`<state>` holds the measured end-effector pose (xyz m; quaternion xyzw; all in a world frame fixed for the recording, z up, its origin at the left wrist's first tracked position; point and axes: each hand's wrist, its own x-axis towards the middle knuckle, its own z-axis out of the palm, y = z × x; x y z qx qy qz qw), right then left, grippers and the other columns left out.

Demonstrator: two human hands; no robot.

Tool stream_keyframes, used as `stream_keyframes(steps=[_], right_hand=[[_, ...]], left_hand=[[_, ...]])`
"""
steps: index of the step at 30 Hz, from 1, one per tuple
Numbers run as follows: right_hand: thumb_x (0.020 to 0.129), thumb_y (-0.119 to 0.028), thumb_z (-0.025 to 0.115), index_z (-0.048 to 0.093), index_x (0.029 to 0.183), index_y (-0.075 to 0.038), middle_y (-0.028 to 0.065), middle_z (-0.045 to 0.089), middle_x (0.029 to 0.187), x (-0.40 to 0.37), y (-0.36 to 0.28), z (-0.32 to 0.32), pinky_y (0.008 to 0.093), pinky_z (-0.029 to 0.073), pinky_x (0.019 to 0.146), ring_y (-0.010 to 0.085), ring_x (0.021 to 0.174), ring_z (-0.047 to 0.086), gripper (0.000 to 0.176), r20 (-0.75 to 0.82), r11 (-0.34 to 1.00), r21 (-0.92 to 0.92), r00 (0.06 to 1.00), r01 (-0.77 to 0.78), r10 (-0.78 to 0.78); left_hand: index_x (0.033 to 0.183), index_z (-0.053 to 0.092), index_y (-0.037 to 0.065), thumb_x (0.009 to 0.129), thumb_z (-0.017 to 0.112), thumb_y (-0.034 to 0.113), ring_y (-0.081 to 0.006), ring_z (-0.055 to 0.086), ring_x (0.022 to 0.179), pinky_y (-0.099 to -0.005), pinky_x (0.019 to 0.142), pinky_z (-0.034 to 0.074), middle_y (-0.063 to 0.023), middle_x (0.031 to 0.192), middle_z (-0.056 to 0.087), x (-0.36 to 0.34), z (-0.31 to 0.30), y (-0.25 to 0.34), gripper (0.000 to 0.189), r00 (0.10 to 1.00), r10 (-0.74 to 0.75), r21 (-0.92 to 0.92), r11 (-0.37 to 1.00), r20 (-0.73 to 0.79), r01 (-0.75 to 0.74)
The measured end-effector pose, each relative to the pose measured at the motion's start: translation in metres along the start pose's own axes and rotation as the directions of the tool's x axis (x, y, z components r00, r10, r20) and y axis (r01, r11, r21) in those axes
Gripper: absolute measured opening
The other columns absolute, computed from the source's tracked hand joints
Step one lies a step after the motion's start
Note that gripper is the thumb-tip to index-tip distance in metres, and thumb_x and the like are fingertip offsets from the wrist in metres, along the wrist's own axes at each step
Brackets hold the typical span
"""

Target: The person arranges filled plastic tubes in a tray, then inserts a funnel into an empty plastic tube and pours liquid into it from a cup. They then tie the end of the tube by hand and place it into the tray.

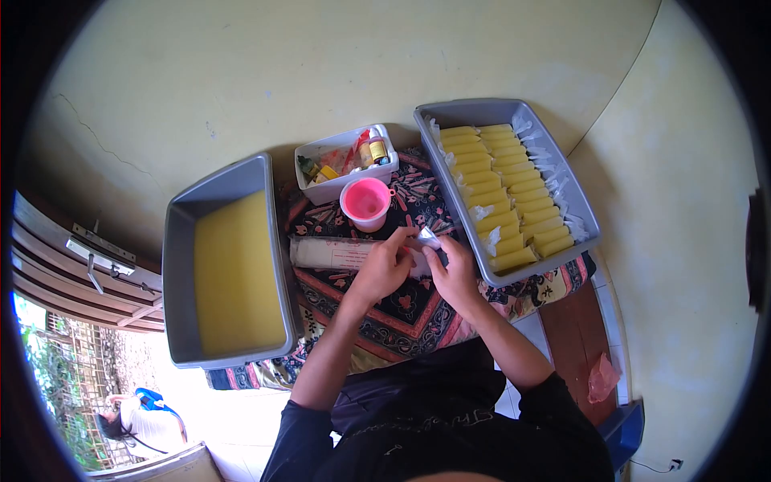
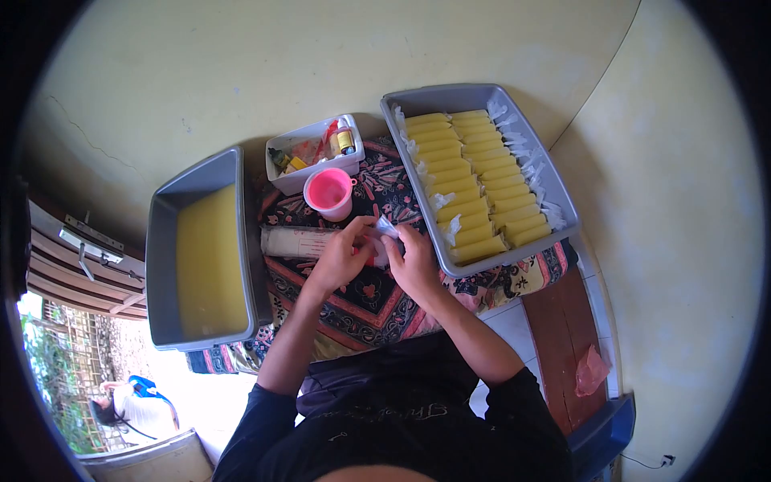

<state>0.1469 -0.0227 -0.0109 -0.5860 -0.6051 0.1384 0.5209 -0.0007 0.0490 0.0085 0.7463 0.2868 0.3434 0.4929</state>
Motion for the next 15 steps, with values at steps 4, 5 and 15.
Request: stream_keyframes(steps=[4,5,15], right_hand=[[0.09,-0.008,0.059,0.058,0.092,0.003,0.0136,0.061,0.083,0.006,-0.003,0.002,0.035,0.048,0.065,0.0274,0.071,0.062,0.01,-0.092,0.994,-0.097,0.994,0.056,-0.065],[0.09,-0.008,0.059,0.058,0.092,0.003,0.0136,0.061,0.083,0.007,-0.007,0.002,0.035,0.048,0.065,0.0274,0.071,0.062,0.01,-0.09,0.994,-0.095,0.994,0.059,-0.068],[0.1,-0.009,0.043,0.047,0.106,0.003,0.0135,0.06,0.095,0.008,-0.044,-0.012,0.0279,0.057,0.067,0.0175,0.076,0.066,0.014,-0.064,0.844,0.531,0.99,-0.073,0.126]], left_hand=[[0.1,0.055,-0.005,0.08,0.062,-0.001,-0.0242,0.068,0.074,-0.0345,0.065,0.051,-0.0151,0.079,0.067,-0.001,-0.001,-0.024,0.021,0.994,-0.056,0.199,0.979,0.099,0.035],[0.098,0.055,-0.005,0.08,0.062,0.0,-0.0246,0.068,0.072,-0.0349,0.064,0.051,-0.0162,0.078,0.067,0.0,-0.001,-0.029,0.02,0.993,-0.035,0.248,0.969,0.113,0.006],[0.106,0.061,-0.004,0.08,0.066,0.008,-0.0349,0.065,0.074,-0.0401,0.067,0.049,-0.0218,0.081,0.064,0.001,-0.005,-0.031,0.03,0.985,-0.077,0.296,0.955,0.157,0.027]])
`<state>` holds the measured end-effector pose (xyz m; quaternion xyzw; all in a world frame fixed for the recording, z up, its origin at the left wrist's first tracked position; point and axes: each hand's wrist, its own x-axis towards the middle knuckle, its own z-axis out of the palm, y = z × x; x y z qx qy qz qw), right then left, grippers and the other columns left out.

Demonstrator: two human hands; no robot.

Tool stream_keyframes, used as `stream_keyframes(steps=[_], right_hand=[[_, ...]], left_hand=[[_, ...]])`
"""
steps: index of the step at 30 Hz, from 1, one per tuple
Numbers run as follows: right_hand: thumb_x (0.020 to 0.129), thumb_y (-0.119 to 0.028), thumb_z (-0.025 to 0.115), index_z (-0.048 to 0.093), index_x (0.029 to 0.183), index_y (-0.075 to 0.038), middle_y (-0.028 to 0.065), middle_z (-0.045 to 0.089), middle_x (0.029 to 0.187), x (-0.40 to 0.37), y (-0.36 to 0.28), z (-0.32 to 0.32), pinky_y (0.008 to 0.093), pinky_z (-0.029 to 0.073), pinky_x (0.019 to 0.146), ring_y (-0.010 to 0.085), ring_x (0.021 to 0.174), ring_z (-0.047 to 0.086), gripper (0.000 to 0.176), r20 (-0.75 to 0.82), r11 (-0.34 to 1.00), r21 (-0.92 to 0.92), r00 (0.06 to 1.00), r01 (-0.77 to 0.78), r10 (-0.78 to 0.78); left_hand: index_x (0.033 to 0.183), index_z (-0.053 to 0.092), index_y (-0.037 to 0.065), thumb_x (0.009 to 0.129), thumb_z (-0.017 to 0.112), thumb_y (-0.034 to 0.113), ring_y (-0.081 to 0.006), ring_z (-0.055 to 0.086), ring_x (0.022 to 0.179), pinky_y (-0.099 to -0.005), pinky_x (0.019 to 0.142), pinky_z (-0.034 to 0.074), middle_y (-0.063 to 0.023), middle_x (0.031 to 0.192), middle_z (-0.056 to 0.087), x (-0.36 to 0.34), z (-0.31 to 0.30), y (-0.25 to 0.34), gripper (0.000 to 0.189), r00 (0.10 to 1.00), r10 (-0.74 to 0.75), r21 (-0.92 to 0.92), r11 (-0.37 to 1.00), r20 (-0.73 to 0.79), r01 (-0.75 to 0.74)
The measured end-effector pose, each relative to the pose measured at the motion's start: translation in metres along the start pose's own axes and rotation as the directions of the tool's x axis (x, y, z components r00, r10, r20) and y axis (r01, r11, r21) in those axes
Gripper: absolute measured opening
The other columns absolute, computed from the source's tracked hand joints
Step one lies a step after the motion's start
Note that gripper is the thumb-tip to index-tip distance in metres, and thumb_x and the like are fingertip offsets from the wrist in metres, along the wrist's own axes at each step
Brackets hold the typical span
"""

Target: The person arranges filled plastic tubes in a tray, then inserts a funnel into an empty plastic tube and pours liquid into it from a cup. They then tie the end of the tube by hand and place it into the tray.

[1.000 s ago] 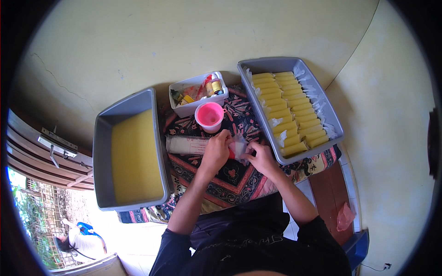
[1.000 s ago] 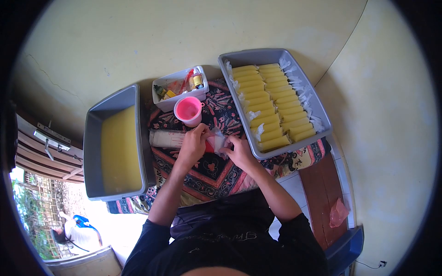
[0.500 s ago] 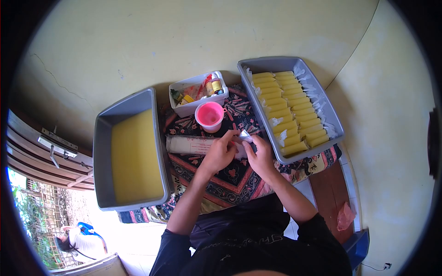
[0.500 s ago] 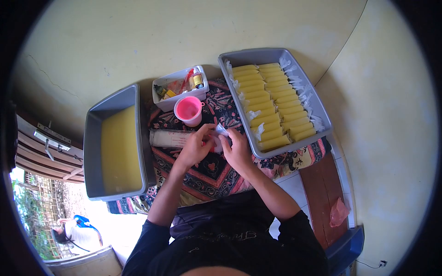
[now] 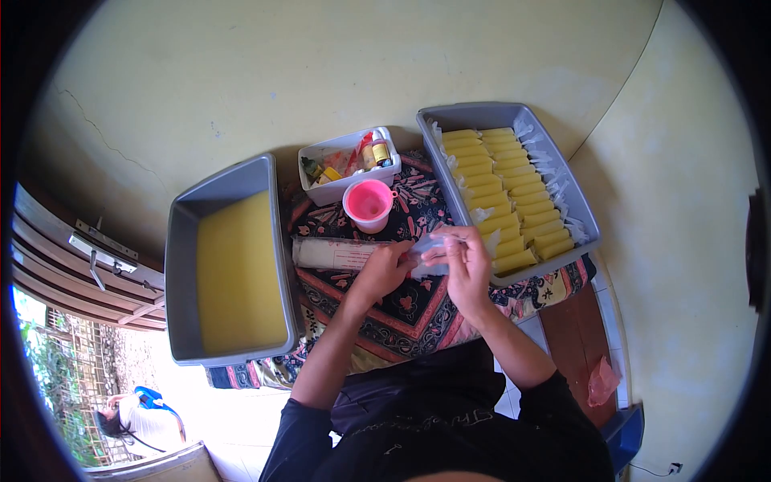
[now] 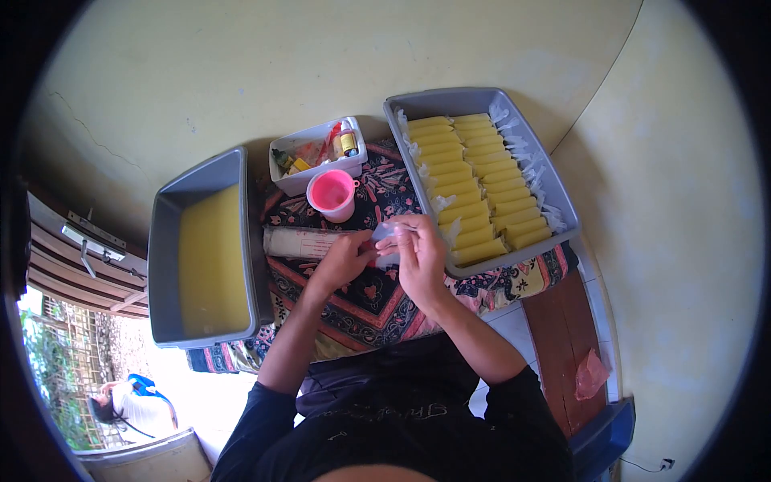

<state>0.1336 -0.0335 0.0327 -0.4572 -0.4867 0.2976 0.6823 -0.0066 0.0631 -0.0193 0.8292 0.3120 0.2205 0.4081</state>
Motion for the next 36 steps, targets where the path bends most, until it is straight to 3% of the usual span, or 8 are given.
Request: stream_keyframes(steps=[10,19,21,24,30,32,34,36], right_hand=[[0.102,-0.013,0.035,0.04,0.113,0.002,0.0215,0.057,0.108,0.015,-0.061,-0.025,0.0353,0.059,0.071,0.0279,0.085,0.067,0.019,-0.072,0.937,0.069,0.939,0.342,-0.338],[0.098,-0.009,0.038,0.04,0.114,0.001,0.0241,0.056,0.107,-0.003,-0.05,-0.024,0.0371,0.058,0.069,0.0299,0.088,0.066,0.019,-0.054,0.896,0.16,0.911,0.413,-0.41],[0.094,-0.007,0.044,0.045,0.109,0.001,0.0229,0.058,0.106,-0.013,-0.036,-0.019,0.0358,0.057,0.068,0.0282,0.087,0.066,0.017,0.041,0.887,0.168,0.896,0.43,-0.442],[0.08,-0.002,0.06,0.058,0.092,-0.001,0.0178,0.063,0.102,-0.015,-0.034,-0.019,0.032,0.053,0.067,0.0243,0.082,0.066,0.012,0.402,0.795,-0.141,0.768,0.589,-0.498],[0.082,-0.003,0.062,0.061,0.088,-0.001,0.0113,0.066,0.086,-0.015,-0.04,-0.009,0.0261,0.05,0.06,0.016,0.069,0.064,0.006,0.338,0.868,-0.119,0.842,0.482,-0.421],[0.09,-0.007,0.058,0.06,0.088,0.0,0.0065,0.064,0.076,-0.016,-0.047,-0.013,0.0217,0.043,0.051,0.0073,0.057,0.055,0.008,0.28,0.996,0.021,0.957,-0.086,0.076],[0.094,-0.01,0.055,0.06,0.088,0.0,0.0029,0.062,0.072,-0.005,-0.049,-0.008,0.0193,0.036,0.047,0.002,0.052,0.047,0.013,0.283,0.994,-0.009,0.953,-0.108,0.106],[0.094,-0.011,0.057,0.06,0.089,0.0,0.0024,0.062,0.071,0.006,-0.055,-0.002,0.0184,0.036,0.047,0.0021,0.051,0.048,0.012,0.355,0.95,0.029,0.892,-0.31,0.28]], left_hand=[[0.107,0.063,-0.003,0.081,0.066,0.008,-0.0253,0.066,0.071,-0.0364,0.065,0.049,-0.0187,0.078,0.065,0.001,0.005,-0.005,0.029,0.999,0.028,-0.119,0.993,0.015,-0.027],[0.12,0.057,-0.002,0.09,0.059,0.013,-0.0165,0.065,0.074,-0.0316,0.068,0.05,-0.0139,0.113,0.063,-0.012,-0.012,0.047,0.034,0.98,-0.002,-0.241,0.969,-0.199,-0.047],[0.124,0.053,-0.001,0.099,0.046,0.034,-0.0143,0.064,0.082,-0.0303,0.076,0.048,-0.0125,0.113,0.062,-0.016,-0.018,0.049,0.044,0.988,-0.132,-0.755,0.639,0.079,0.146],[0.128,0.049,0.0,0.101,0.03,0.047,-0.0144,0.062,0.09,-0.0281,0.08,0.045,-0.0111,0.112,0.062,-0.02,-0.015,0.05,0.058,0.994,-0.074,-0.913,0.395,0.085,0.107],[0.125,0.05,0.001,0.096,0.056,0.026,-0.0145,0.057,0.092,-0.0294,0.081,0.045,-0.0083,0.104,0.06,-0.032,-0.032,0.064,0.039,0.956,-0.152,-0.688,0.723,-0.25,-0.065],[0.121,0.054,0.001,0.093,0.06,0.026,-0.0131,0.056,0.091,-0.0289,0.08,0.045,-0.0066,0.105,0.06,-0.04,-0.033,0.068,0.038,0.873,-0.132,-0.439,0.893,-0.47,-0.101],[0.112,0.061,0.001,0.089,0.064,0.026,-0.0124,0.055,0.089,-0.0291,0.08,0.045,-0.0057,0.101,0.061,-0.044,-0.036,0.073,0.035,0.862,-0.075,-0.488,0.847,-0.501,-0.21],[0.106,0.065,-0.001,0.088,0.066,0.026,-0.0112,0.056,0.088,-0.0277,0.076,0.046,-0.0063,0.097,0.064,-0.056,-0.045,0.083,0.033,0.951,-0.146,-0.624,0.779,-0.272,-0.059]])
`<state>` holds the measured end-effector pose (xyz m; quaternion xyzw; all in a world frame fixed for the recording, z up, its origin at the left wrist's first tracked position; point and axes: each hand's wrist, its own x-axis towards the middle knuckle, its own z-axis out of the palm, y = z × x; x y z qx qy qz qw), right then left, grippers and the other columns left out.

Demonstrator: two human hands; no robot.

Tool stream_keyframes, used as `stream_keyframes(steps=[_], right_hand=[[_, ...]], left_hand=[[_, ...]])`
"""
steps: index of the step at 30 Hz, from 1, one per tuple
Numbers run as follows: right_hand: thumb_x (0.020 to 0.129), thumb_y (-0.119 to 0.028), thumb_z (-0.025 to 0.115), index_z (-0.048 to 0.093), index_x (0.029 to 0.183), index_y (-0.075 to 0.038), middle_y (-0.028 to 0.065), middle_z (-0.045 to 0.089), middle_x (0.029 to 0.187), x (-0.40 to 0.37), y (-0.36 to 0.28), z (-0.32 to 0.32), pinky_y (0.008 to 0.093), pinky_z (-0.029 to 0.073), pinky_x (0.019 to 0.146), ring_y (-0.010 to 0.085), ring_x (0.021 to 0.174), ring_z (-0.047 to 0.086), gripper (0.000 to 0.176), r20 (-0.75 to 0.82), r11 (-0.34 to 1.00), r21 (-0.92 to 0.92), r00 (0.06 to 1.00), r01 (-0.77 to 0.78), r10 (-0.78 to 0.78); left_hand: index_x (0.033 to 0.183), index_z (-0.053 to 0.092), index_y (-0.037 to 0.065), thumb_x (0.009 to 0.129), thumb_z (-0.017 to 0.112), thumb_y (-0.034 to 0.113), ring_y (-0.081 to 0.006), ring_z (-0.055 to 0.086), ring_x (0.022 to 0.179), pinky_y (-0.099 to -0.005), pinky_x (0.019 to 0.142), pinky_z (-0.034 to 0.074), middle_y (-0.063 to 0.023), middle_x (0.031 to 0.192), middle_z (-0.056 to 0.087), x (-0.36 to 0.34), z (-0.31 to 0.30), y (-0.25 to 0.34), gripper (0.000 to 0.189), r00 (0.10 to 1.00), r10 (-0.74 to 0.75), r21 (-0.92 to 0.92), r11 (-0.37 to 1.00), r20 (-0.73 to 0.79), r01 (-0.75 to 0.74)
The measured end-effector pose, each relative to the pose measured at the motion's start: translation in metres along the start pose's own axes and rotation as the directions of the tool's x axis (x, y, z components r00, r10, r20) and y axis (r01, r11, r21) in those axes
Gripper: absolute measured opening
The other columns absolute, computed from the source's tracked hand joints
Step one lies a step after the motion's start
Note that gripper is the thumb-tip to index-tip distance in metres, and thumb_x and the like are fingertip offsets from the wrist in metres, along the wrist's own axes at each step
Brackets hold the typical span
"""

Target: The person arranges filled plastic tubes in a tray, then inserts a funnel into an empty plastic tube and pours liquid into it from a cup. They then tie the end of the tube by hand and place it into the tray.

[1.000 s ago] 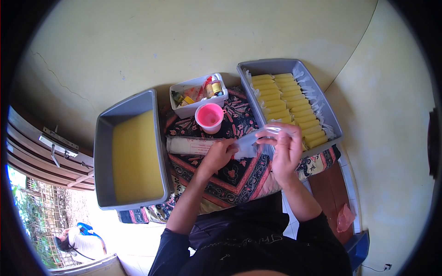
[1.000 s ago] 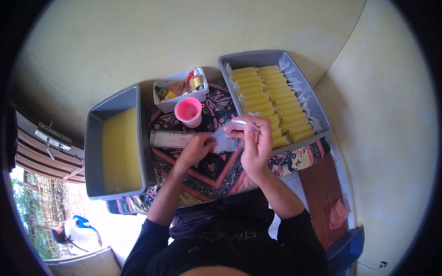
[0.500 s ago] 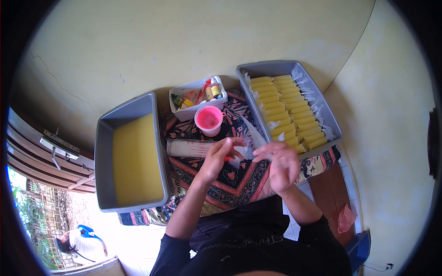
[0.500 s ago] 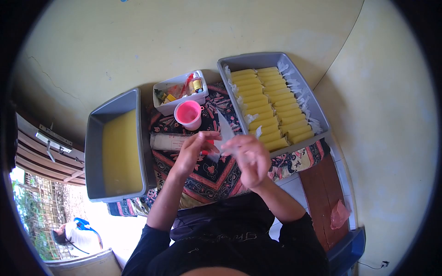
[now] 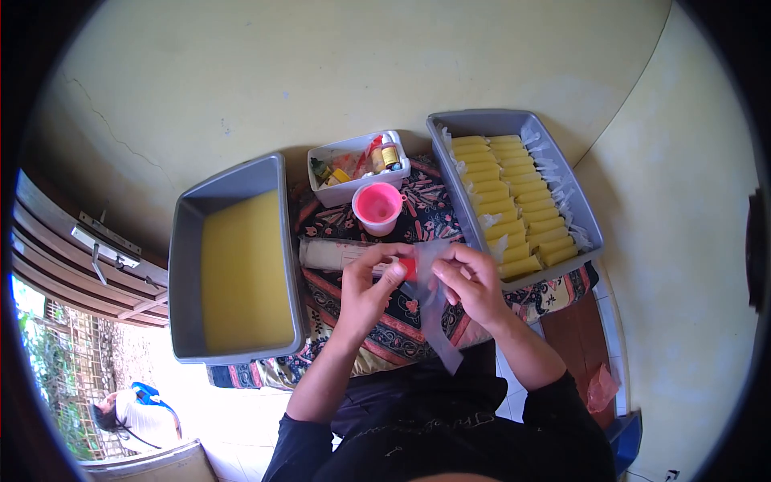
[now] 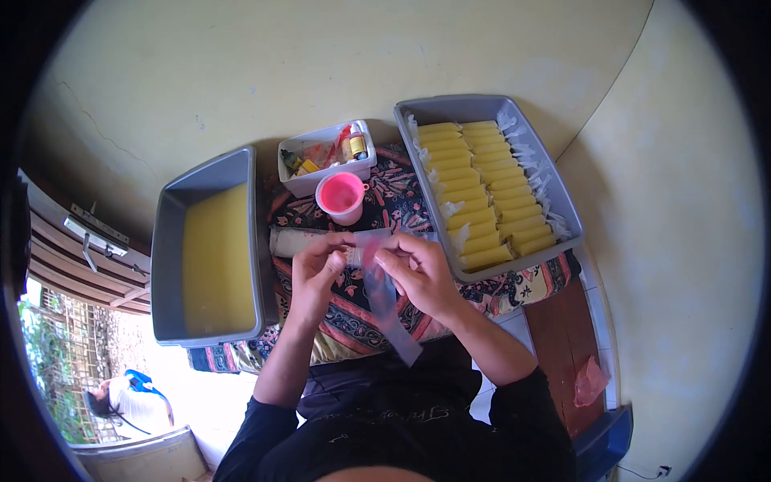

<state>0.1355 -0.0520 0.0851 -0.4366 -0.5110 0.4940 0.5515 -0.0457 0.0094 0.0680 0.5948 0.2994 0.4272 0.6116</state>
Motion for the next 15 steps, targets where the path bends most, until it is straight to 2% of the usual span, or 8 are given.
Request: stream_keyframes(steps=[2,4,5,10,12,13,14,15], right_hand=[[0.095,-0.011,0.056,0.06,0.09,0.0,0.0021,0.062,0.071,0.007,0.002,0.006,0.0174,0.035,0.045,0.0008,0.052,0.049,0.013,0.031,0.997,-0.075,1.0,-0.004,0.006],[0.095,-0.013,0.055,0.061,0.09,0.0,0.0011,0.062,0.07,0.013,0.007,0.016,0.0177,0.035,0.044,0.0008,0.052,0.05,0.015,0.031,0.989,-0.137,0.998,0.062,-0.058],[0.095,-0.014,0.056,0.061,0.09,0.0,0.0005,0.061,0.069,0.014,0.01,0.017,0.0195,0.037,0.044,0.0023,0.051,0.051,0.015,0.056,0.986,-0.165,0.998,-0.023,0.033],[0.093,-0.015,0.061,0.062,0.095,-0.001,0.0032,0.064,0.073,0.037,0.03,0.027,0.0225,0.04,0.046,0.0061,0.05,0.052,0.014,0.054,0.987,-0.149,0.996,-0.058,0.066],[0.09,-0.014,0.062,0.062,0.102,-0.001,0.0103,0.068,0.09,0.057,0.037,0.027,0.0263,0.045,0.052,0.0157,0.059,0.061,0.017,-0.036,0.779,-0.583,0.951,0.231,-0.308],[0.087,-0.009,0.061,0.061,0.108,0.001,0.0162,0.064,0.11,0.064,0.042,0.026,0.0341,0.052,0.066,0.0288,0.08,0.066,0.024,-0.008,0.713,-0.651,0.937,0.26,-0.349],[0.087,-0.009,0.061,0.061,0.108,0.001,0.0162,0.064,0.11,0.072,0.05,0.025,0.0341,0.052,0.066,0.0288,0.08,0.066,0.024,-0.002,0.71,-0.652,0.937,0.264,-0.35],[0.086,-0.007,0.06,0.06,0.11,0.001,0.0173,0.063,0.113,0.08,0.06,0.023,0.0372,0.052,0.072,0.0321,0.088,0.064,0.026,0.051,0.586,-0.747,0.906,0.314,-0.421]], left_hand=[[0.101,0.067,-0.002,0.087,0.068,0.022,-0.0095,0.058,0.082,-0.0246,0.07,0.046,-0.0056,0.091,0.066,-0.001,-0.001,0.005,0.028,0.996,0.092,-0.01,0.996,-0.013,-0.092],[0.1,0.067,-0.003,0.087,0.068,0.015,-0.0078,0.058,0.078,-0.0224,0.069,0.046,-0.004,0.09,0.067,-0.005,-0.004,0.011,0.022,0.997,-0.036,0.057,0.998,-0.064,0.04],[0.1,0.067,-0.003,0.087,0.068,0.015,-0.0078,0.058,0.078,-0.0224,0.069,0.046,-0.004,0.09,0.067,-0.005,-0.007,0.008,0.022,0.997,-0.033,0.057,0.998,-0.07,0.037],[0.096,0.068,-0.003,0.088,0.067,0.01,-0.0058,0.057,0.074,-0.021,0.067,0.047,-0.0032,0.081,0.067,-0.008,-0.023,-0.013,0.015,0.96,-0.021,-0.068,0.998,-0.281,0.001],[0.093,0.068,-0.003,0.088,0.067,0.01,-0.0056,0.057,0.072,-0.0212,0.065,0.047,-0.0032,0.08,0.066,-0.01,-0.03,-0.014,0.014,0.95,-0.009,-0.025,1.0,-0.313,0.002],[0.093,0.067,-0.003,0.088,0.067,0.01,-0.0057,0.057,0.071,-0.0213,0.065,0.047,-0.0028,0.079,0.065,-0.011,-0.031,-0.012,0.014,0.943,-0.033,-0.018,0.999,-0.332,0.029],[0.092,0.067,-0.004,0.088,0.067,0.01,-0.0058,0.057,0.07,-0.0214,0.064,0.047,-0.0024,0.079,0.065,-0.012,-0.032,-0.01,0.014,0.935,-0.055,-0.011,0.998,-0.35,0.055],[0.092,0.067,-0.004,0.088,0.067,0.01,-0.0058,0.057,0.07,-0.0214,0.064,0.047,-0.0024,0.079,0.065,-0.012,-0.033,-0.01,0.014,0.934,-0.054,-0.014,0.999,-0.354,0.052]])
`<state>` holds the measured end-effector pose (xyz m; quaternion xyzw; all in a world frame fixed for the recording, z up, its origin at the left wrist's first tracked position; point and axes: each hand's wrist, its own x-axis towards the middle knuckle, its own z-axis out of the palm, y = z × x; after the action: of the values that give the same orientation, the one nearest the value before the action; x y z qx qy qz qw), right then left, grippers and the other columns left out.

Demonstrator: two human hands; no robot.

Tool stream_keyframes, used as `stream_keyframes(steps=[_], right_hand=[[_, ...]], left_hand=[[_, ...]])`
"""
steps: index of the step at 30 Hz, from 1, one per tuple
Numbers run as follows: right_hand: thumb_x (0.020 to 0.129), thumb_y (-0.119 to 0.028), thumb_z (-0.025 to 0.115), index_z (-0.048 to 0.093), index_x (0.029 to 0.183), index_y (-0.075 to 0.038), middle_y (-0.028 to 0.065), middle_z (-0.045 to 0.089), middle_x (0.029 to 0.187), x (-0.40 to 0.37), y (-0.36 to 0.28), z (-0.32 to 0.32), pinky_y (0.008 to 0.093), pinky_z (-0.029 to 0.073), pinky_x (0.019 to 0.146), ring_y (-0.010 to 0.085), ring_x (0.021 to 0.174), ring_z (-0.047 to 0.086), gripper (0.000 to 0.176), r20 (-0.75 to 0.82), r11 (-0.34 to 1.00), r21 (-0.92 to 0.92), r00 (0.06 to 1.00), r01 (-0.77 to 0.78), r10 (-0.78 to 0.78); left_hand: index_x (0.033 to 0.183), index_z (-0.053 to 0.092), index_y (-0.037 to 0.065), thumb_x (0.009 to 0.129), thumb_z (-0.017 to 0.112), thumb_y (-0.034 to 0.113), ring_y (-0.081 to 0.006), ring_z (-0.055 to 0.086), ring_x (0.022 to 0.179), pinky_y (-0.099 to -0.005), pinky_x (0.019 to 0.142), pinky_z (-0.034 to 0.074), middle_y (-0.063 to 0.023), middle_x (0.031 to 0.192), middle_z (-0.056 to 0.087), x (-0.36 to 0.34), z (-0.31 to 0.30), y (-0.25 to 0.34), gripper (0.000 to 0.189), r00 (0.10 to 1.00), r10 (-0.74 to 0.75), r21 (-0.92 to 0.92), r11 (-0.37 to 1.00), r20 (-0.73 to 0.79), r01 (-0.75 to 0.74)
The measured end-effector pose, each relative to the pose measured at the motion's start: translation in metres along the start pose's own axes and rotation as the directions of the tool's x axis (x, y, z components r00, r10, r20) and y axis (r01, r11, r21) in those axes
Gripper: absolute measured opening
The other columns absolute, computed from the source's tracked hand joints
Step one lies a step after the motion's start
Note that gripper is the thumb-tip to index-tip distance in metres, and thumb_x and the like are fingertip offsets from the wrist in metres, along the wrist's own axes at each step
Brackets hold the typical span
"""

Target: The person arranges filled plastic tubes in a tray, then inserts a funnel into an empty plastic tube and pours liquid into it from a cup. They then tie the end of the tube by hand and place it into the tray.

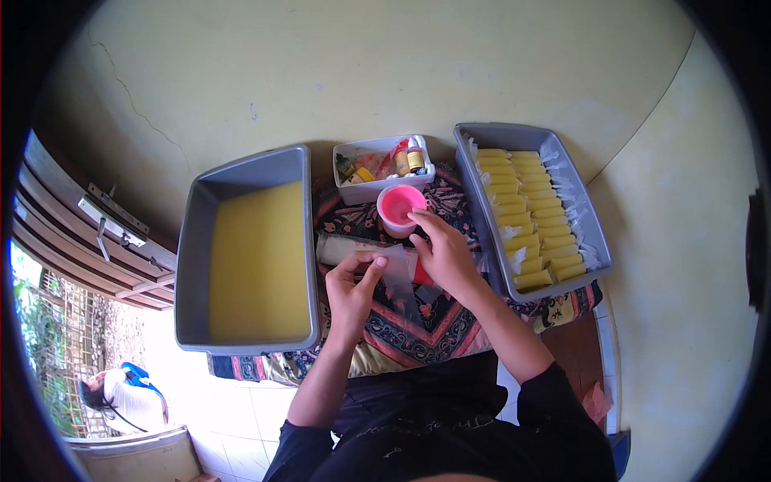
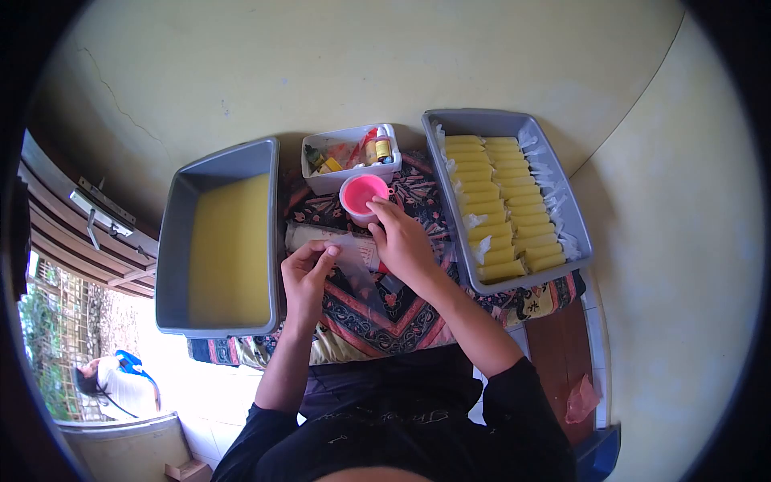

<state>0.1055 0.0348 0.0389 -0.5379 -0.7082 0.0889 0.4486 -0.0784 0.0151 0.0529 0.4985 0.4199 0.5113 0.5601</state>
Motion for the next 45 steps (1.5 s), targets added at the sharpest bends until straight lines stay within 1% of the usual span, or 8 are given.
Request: stream_keyframes(steps=[2,6,9,15,21,23,27,45], right_hand=[[0.084,-0.002,0.056,0.057,0.113,0.003,0.0193,0.06,0.119,0.004,0.008,0.008,0.0429,0.051,0.084,0.037,0.099,0.061,0.03,0.065,0.987,-0.152,0.997,0.05,-0.041],[0.083,-0.001,0.055,0.059,0.107,0.001,0.0189,0.062,0.111,0.01,0.02,0.014,0.0431,0.051,0.081,0.0368,0.096,0.062,0.024,0.148,0.978,-0.195,0.988,0.073,-0.044],[0.082,0.003,0.058,0.061,0.097,0.003,0.0199,0.064,0.099,0.015,0.014,0.013,0.0422,0.049,0.082,0.0363,0.094,0.062,0.016,0.159,0.988,-0.139,0.984,-0.06,0.082],[0.08,0.003,0.06,0.056,0.088,0.001,0.0193,0.06,0.087,0.024,0.005,0.006,0.0438,0.049,0.073,0.0398,0.081,0.06,0.01,-0.011,0.998,-0.025,0.998,0.054,-0.055],[0.087,0.001,0.061,0.056,0.093,0.003,0.0134,0.063,0.081,0.021,-0.016,-0.016,0.0298,0.051,0.063,0.0208,0.071,0.066,0.008,-0.167,0.955,0.28,0.975,-0.095,0.145],[0.09,0.001,0.059,0.056,0.095,0.005,0.0091,0.062,0.079,0.018,-0.019,-0.024,0.0237,0.05,0.061,0.0105,0.07,0.063,0.007,-0.211,0.884,0.463,0.961,-0.062,0.178],[0.092,0.001,0.057,0.055,0.098,0.005,0.0077,0.061,0.085,0.011,-0.035,-0.047,0.0235,0.052,0.063,0.0102,0.073,0.062,0.007,-0.174,0.781,0.622,0.963,-0.056,0.208],[0.087,0.001,0.063,0.059,0.095,0.004,0.01,0.062,0.084,-0.001,-0.039,-0.051,0.0246,0.052,0.064,0.0141,0.072,0.064,0.01,-0.138,0.902,0.432,0.989,0.006,0.059]], left_hand=[[0.091,0.066,-0.004,0.087,0.068,0.01,-0.0061,0.057,0.07,-0.0221,0.064,0.047,-0.0021,0.079,0.065,0.0,-0.002,0.001,0.014,1.0,0.003,0.038,0.999,-0.024,-0.002],[0.092,0.064,-0.002,0.087,0.068,0.008,-0.0077,0.059,0.076,-0.0223,0.073,0.047,-0.0025,0.085,0.065,0.006,-0.007,-0.006,0.011,0.999,0.031,0.048,0.998,-0.019,-0.03],[0.091,0.063,-0.001,0.086,0.068,0.006,-0.008,0.059,0.078,-0.0229,0.074,0.048,-0.0027,0.086,0.064,0.008,-0.008,-0.006,0.011,0.999,0.031,0.044,0.999,-0.02,-0.03],[0.091,0.063,-0.002,0.085,0.068,0.004,-0.0082,0.059,0.08,-0.0229,0.075,0.048,-0.0031,0.087,0.064,0.011,-0.004,-0.003,0.011,0.997,0.08,0.031,0.996,-0.012,-0.079],[0.091,0.067,0.0,0.084,0.071,0.011,-0.0073,0.059,0.075,-0.0218,0.069,0.047,-0.0016,0.082,0.065,0.017,0.0,-0.004,0.014,0.998,0.023,0.124,0.992,-0.067,-0.014],[0.091,0.069,-0.003,0.082,0.072,0.01,-0.0089,0.059,0.072,-0.0249,0.066,0.049,-0.0059,0.08,0.068,0.021,0.002,-0.01,0.017,0.99,0.106,0.215,0.973,-0.09,-0.085],[0.091,0.07,-0.003,0.081,0.073,0.011,-0.0096,0.059,0.071,-0.0254,0.067,0.048,-0.0064,0.078,0.069,0.025,0.009,-0.01,0.017,0.988,0.125,0.222,0.97,-0.092,-0.102],[0.093,0.068,-0.004,0.08,0.073,0.009,-0.0091,0.061,0.072,-0.025,0.069,0.048,-0.0073,0.076,0.069,0.026,0.017,-0.01,0.019,0.981,0.195,0.28,0.942,0.001,-0.187]])
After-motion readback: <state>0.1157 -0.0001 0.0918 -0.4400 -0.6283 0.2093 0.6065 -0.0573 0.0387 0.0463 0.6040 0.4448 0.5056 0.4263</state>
